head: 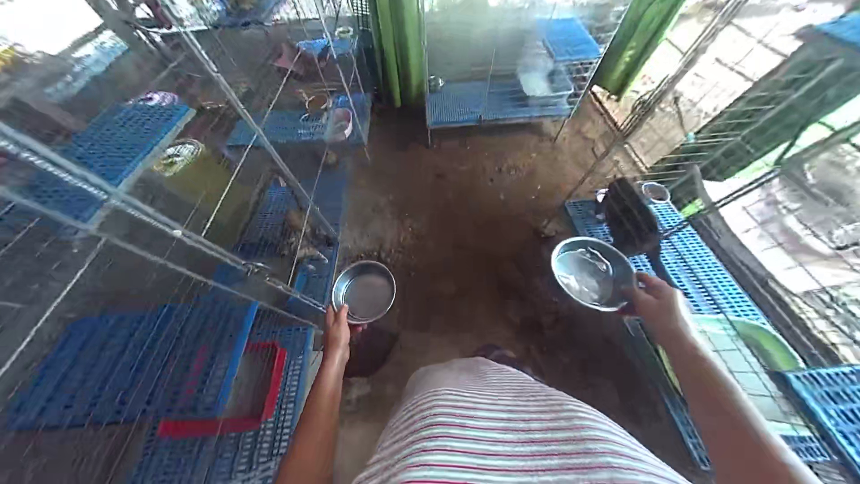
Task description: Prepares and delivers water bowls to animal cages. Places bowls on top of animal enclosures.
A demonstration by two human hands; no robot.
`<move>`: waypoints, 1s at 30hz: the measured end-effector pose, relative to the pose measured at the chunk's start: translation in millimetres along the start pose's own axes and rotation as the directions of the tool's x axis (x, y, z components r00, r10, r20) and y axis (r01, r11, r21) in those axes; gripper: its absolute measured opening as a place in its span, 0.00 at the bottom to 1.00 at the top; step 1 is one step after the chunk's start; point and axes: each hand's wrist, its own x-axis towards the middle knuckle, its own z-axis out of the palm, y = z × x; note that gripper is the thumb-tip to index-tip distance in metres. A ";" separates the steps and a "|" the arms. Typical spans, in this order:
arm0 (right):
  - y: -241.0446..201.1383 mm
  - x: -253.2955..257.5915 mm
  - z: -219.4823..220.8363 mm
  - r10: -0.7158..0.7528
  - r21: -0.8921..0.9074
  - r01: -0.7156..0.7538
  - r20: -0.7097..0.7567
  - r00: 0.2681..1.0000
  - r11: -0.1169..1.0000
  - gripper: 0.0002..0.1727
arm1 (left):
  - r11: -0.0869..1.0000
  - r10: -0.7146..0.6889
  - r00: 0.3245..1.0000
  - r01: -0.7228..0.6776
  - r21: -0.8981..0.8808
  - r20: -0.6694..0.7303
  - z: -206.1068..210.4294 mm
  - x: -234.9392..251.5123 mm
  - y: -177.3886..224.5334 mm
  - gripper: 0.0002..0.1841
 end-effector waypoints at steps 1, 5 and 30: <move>-6.1 23.8 7.1 0.010 -0.011 -0.010 0.007 1.000 1.000 0.22 | 1.000 -0.008 1.000 0.008 0.001 -0.004 13.4 23.7 8.8 0.25; -19.3 133.0 37.2 -0.023 -0.065 0.024 0.020 1.000 0.998 0.22 | 1.000 0.017 1.000 -0.017 0.013 -0.001 69.7 127.3 32.6 0.26; -408.1 858.9 297.8 -0.321 -0.026 0.334 0.214 0.923 0.942 0.21 | 0.994 -0.008 0.993 -0.006 -0.112 -0.115 347.0 726.4 255.6 0.28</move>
